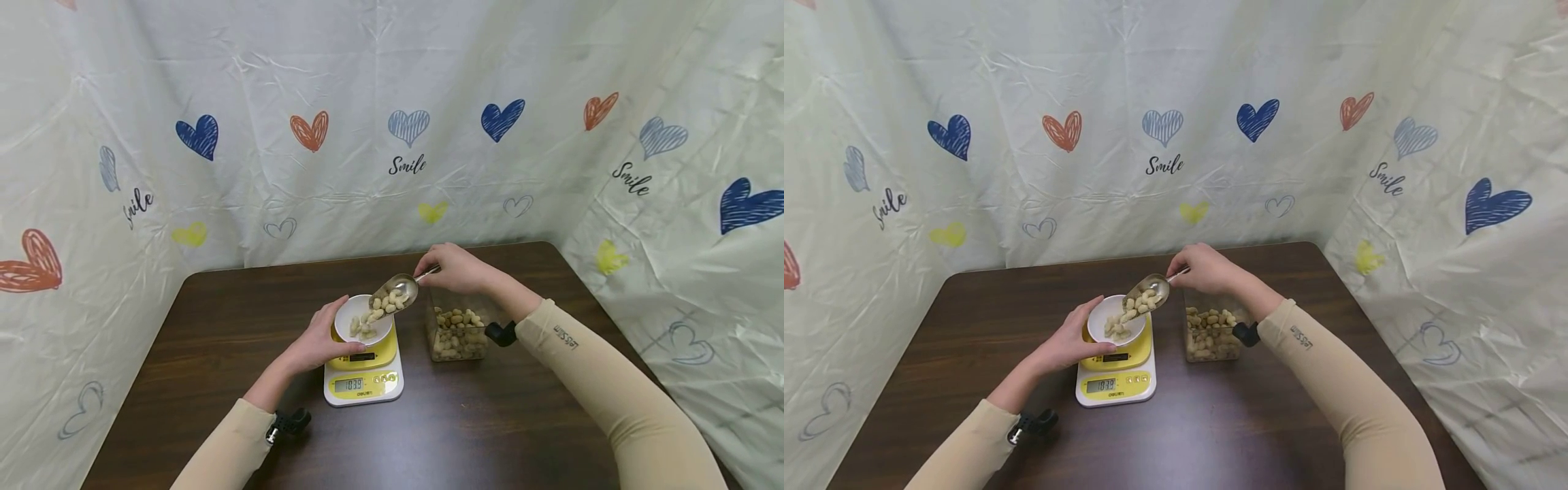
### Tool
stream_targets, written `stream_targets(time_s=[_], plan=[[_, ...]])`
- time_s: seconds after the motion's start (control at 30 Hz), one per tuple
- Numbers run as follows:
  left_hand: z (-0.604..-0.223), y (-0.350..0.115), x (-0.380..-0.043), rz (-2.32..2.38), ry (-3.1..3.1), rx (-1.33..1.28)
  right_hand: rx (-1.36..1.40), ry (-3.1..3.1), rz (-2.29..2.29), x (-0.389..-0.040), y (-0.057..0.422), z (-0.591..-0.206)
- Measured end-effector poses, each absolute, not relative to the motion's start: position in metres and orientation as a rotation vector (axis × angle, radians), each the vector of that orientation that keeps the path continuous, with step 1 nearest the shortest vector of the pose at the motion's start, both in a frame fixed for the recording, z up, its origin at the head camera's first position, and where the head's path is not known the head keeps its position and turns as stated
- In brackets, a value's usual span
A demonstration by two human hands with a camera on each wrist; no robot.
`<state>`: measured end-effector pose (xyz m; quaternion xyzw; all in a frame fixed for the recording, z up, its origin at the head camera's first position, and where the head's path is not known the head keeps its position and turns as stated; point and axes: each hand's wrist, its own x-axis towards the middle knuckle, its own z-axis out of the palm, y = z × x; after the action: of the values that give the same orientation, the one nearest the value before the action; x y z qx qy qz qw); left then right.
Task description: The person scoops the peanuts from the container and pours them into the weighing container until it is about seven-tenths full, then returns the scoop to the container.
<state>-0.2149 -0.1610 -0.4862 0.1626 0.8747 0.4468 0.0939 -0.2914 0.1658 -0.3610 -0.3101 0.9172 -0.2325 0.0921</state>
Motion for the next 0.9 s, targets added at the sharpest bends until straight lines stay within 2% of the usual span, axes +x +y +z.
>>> stream_targets(time_s=[0.9], plan=[[-0.4871, -0.1601, -0.2141, 1.341, 2.589, 0.476, -0.911, 2.789, -0.686, -0.2884, 0.1746, -0.3546]])
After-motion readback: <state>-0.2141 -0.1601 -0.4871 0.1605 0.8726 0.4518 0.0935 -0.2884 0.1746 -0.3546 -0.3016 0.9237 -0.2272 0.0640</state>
